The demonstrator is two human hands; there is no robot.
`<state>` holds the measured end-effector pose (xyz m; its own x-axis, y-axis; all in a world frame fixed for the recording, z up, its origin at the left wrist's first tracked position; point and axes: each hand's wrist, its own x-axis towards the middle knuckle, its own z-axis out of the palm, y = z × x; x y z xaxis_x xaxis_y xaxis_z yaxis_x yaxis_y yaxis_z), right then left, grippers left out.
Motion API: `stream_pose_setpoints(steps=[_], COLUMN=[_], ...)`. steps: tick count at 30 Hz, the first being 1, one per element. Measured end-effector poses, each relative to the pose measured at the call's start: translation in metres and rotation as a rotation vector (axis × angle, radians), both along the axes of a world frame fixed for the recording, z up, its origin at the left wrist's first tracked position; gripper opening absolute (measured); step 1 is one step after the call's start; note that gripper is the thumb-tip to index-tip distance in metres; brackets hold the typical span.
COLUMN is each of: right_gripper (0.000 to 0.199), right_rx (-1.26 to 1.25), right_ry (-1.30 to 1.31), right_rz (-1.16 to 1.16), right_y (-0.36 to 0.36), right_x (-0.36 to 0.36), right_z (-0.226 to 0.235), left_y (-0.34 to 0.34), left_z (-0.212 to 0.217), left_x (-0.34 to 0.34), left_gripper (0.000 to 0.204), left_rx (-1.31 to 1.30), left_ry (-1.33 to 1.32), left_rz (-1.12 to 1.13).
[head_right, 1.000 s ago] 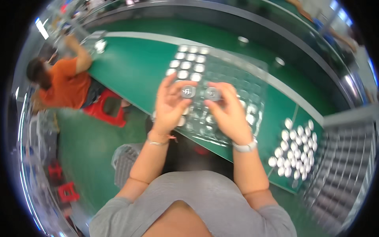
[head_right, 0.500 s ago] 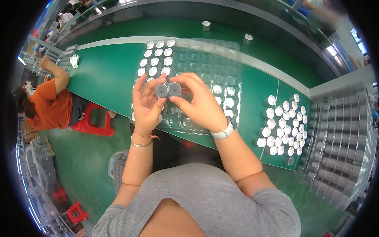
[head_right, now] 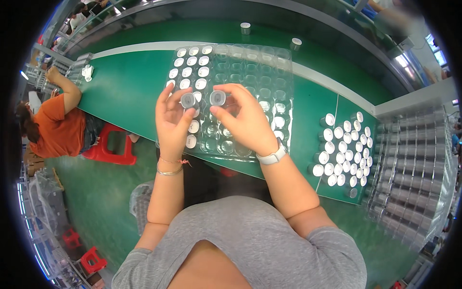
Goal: Inspecting small cylindrical electronic components and organizing them into a plastic tray on an assembly line.
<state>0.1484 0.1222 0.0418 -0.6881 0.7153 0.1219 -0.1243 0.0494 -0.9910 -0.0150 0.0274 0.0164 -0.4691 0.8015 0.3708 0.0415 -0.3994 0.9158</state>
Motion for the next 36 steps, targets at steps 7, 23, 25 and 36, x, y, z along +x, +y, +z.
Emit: stream_pose_setpoints(steps=[7, 23, 25, 36], right_gripper=[0.044, 0.045, 0.045, 0.041], right_rx=[-0.162, 0.666, 0.687, 1.078], right_ry=[0.112, -0.431, -0.425, -0.572], right_rz=[-0.172, 0.149, 0.152, 0.106], right_y=[0.012, -0.049, -0.051, -0.064], right_x=[0.004, -0.001, 0.000, 0.010], right_z=[0.008, -0.007, -0.008, 0.000], left_y=[-0.001, -0.002, -0.002, -0.005], left_z=[0.001, -0.005, -0.006, -0.005], left_x=[-0.013, -0.014, -0.014, -0.014], left_gripper=[0.056, 0.045, 0.045, 0.047], left_rx=[-0.002, 0.105, 0.098, 0.094], left_ry=[-0.288, -0.408, -0.411, -0.400], left_rz=[0.126, 0.184, 0.184, 0.133])
